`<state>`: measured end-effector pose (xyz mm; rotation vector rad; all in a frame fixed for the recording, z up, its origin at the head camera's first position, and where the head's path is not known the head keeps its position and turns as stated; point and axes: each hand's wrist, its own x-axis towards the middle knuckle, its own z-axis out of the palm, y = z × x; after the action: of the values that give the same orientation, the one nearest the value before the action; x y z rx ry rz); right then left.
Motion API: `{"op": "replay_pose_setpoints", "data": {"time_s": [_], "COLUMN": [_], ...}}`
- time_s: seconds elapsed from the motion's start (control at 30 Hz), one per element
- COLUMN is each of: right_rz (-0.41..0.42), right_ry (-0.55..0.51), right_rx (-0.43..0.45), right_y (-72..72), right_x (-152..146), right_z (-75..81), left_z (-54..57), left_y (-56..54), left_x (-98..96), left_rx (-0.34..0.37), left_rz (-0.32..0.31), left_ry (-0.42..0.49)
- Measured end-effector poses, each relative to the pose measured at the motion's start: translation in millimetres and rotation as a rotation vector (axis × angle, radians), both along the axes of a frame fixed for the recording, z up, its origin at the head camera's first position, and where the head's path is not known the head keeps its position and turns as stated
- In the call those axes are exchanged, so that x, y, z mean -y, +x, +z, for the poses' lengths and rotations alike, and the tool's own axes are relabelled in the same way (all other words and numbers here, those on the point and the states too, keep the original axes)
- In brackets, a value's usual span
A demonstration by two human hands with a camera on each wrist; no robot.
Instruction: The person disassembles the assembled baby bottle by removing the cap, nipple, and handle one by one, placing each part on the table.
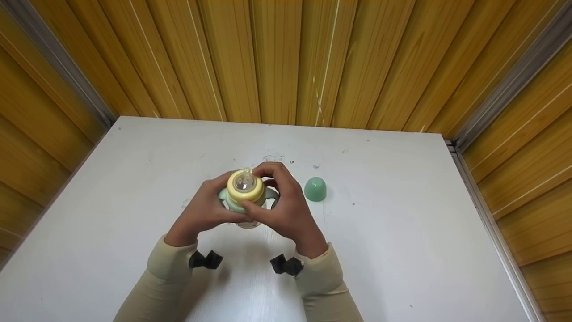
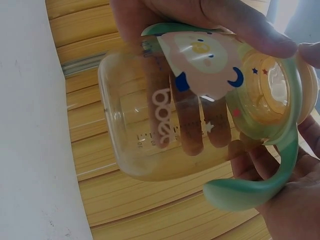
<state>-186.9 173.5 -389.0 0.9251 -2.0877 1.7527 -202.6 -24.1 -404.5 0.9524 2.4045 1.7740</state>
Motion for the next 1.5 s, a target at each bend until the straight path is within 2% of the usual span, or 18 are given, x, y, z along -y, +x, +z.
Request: {"op": "replay_pose_setpoints", "data": {"time_s": [0.7,1.23,1.5], "right_rz": [0.022,-0.012,0.031], "right_ry": [-0.036,-0.04,-0.026], "right_rx": [-0.007,0.009,-0.01], "right_y": [-0.3,1.0,-1.0], "right_x": [-0.6,1.4,0.0], "right_z": [0.3,1.0,0.2], "left_z": [1.5,3.0,2.1], "left_y": [0.1,0.6,-0.4], "left_x": [-0.1,-0.5,0.2], "left_rx": [0.004,0.003,-0.004], "left_rz": [-0.008,0.001,-0.004], "left_ry": [0.016,-0.011,-0.005]}}
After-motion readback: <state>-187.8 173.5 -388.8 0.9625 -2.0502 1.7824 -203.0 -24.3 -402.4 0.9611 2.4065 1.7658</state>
